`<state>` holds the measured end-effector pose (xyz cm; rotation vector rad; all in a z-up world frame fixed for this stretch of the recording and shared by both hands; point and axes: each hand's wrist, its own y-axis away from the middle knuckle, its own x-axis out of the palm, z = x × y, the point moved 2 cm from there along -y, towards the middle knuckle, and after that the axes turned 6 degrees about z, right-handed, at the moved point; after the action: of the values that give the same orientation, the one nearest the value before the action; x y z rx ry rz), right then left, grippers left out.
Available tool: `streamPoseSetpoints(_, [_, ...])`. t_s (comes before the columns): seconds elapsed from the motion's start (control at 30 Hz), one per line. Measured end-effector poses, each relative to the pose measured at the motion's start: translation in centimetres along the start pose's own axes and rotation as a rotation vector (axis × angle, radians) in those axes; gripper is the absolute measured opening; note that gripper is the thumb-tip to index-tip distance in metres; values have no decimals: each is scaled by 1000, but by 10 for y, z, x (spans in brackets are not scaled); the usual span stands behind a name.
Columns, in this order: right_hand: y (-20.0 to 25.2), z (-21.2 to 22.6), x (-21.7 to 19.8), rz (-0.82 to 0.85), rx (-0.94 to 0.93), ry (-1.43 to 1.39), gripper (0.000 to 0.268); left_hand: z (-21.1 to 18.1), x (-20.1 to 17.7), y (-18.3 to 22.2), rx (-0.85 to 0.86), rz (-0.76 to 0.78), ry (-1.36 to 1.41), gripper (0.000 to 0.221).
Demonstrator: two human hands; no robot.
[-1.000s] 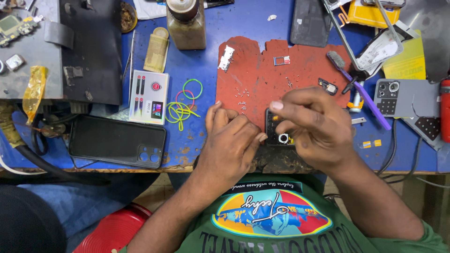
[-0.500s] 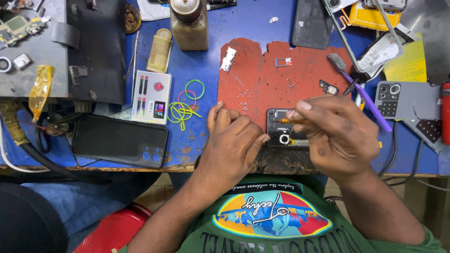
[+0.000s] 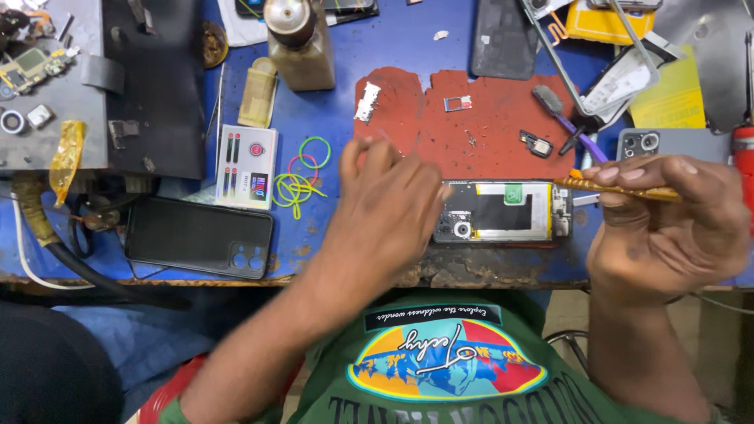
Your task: The person disassembles a mobile phone using a screwdriver and a prying tool, removes the battery, and then fits a new screen assembly onto the frame while another person assists by holding the device.
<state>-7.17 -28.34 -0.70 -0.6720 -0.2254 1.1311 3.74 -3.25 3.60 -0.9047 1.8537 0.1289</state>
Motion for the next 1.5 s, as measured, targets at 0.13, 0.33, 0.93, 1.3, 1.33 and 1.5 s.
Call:
streamPoseSetpoints(0.13, [18,-6,-5,-30,25,39,34,14,18,-41,106,131,-212,16])
streamPoseSetpoints(0.33, [17,0,-7,-1,-32,225,42,23,55,-80,44,358,-321,29])
streamPoseSetpoints(0.93, [18,3,-13,81,-37,120,39,-16,-16,-30,-32,214,-51,10])
streamPoseSetpoints(1.3, [18,3,-12,89,-41,151,38,-18,9,-22,38,226,-275,9])
streamPoseSetpoints(1.33, [18,3,-12,90,-38,149,38,-18,10,-22,56,249,-317,10])
streamPoseSetpoints(1.5, [18,5,-11,91,-36,157,37,-13,13,-25,134,302,-423,12])
